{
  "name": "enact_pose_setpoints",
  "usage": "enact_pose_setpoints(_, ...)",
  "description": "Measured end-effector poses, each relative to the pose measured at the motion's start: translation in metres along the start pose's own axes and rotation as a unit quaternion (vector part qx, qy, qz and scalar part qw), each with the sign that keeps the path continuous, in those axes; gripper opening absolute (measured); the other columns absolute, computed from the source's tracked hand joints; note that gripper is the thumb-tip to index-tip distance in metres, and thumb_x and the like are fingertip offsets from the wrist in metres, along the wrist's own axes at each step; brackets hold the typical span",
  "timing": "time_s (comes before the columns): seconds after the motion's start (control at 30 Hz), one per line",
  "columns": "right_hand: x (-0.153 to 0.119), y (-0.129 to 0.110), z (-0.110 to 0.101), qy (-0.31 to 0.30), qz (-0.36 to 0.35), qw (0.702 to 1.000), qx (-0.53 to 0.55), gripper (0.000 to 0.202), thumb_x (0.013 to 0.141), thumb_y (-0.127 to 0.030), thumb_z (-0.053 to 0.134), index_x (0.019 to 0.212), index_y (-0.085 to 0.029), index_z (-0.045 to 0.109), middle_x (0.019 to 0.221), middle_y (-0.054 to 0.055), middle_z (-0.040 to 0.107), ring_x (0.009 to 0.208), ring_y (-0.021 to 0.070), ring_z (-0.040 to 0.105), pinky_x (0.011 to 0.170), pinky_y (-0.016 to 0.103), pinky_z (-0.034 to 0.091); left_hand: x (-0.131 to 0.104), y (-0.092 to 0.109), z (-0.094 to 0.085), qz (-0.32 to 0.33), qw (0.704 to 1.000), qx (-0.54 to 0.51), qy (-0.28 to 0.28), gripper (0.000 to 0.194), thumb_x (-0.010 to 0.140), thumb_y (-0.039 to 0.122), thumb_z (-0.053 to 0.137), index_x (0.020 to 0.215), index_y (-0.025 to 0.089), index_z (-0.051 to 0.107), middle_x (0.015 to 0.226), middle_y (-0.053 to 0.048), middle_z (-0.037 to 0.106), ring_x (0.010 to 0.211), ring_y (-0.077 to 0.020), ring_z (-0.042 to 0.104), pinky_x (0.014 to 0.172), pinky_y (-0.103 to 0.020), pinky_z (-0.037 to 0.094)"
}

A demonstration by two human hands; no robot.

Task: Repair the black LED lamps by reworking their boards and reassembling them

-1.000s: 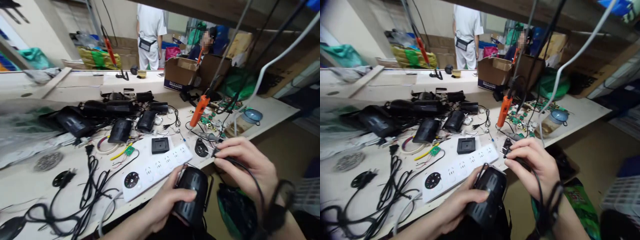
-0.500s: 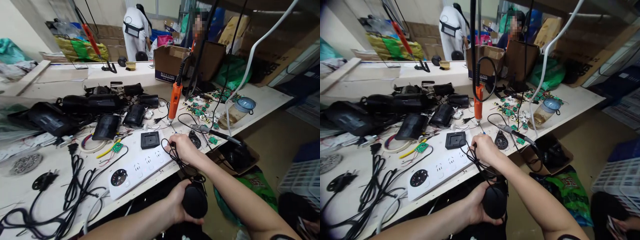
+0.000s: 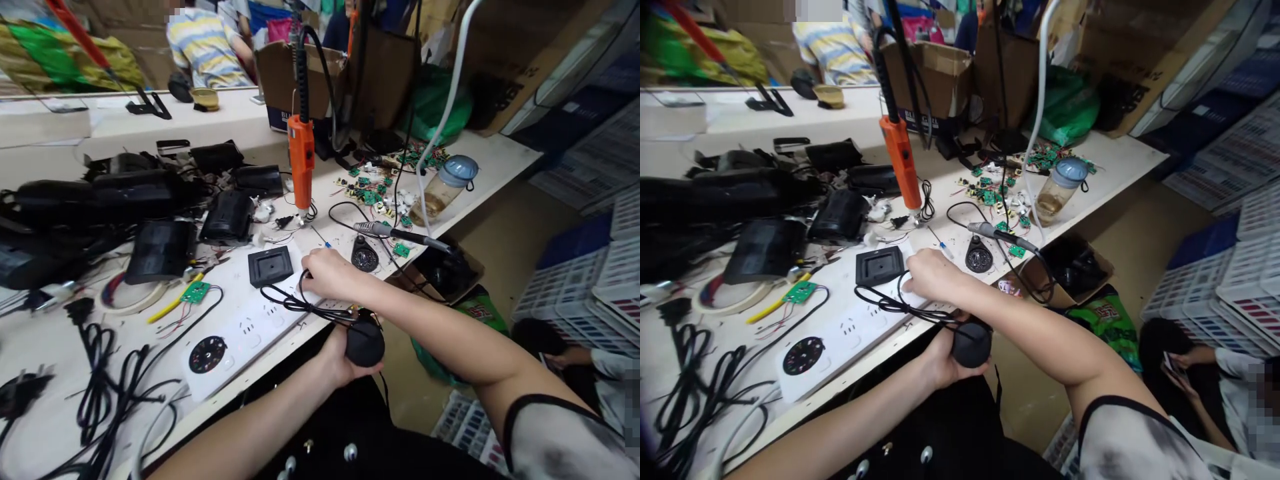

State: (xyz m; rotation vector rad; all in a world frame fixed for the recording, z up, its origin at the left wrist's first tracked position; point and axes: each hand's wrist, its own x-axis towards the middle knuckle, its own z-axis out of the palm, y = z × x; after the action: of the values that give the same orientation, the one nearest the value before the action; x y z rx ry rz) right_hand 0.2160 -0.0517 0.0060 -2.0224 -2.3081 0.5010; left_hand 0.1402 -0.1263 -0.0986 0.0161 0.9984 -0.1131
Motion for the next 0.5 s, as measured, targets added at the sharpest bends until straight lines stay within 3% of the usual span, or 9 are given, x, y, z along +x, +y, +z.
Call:
enact_pose_setpoints(0.17, -0.004, 0.012, -0.003, -0.005, -0.032, 0.999, 0.014, 0.028, 0.086, -0.036, 0.066, 0.097, -0.011, 0.073, 0.097, 0.014, 0.072, 0.091, 0.0226, 0.066, 0.073, 0.025, 0.044, 0.012, 0.010, -0.016, 0.001, 1.000, -0.010, 0.000, 0.036, 0.091, 0.047, 0.047, 0.095, 0.015, 0.062, 0.073, -0.010, 0.070, 0.061, -0.0247, 0.066, 0.054, -0.037, 0.055)
enact_pose_setpoints(0.33, 0.002, 0.015, -0.010, -0.037, -0.049, 0.998, 0.019, 0.024, 0.082, -0.035, 0.072, 0.090, -0.013, 0.074, 0.086, 0.011, 0.073, 0.083, 0.0223, 0.066, 0.062, 0.025, 0.039, 0.019, 0.013, -0.023, -0.011, 1.000, -0.009, -0.010, 0.036, 0.092, 0.047, 0.045, 0.095, 0.015, 0.061, 0.075, -0.011, 0.071, 0.063, -0.0260, 0.067, 0.055, -0.038, 0.055)
enact_pose_setpoints(0.5, 0.002, 0.014, -0.011, -0.037, -0.053, 0.998, 0.015, 0.023, 0.084, -0.034, 0.070, 0.091, -0.013, 0.074, 0.087, 0.011, 0.074, 0.085, 0.0219, 0.066, 0.064, 0.024, 0.038, 0.021, 0.017, -0.035, -0.025, 0.999, -0.009, -0.038, 0.029, 0.092, 0.041, 0.047, 0.098, 0.016, 0.061, 0.077, -0.012, 0.071, 0.061, -0.0272, 0.067, 0.054, -0.040, 0.054)
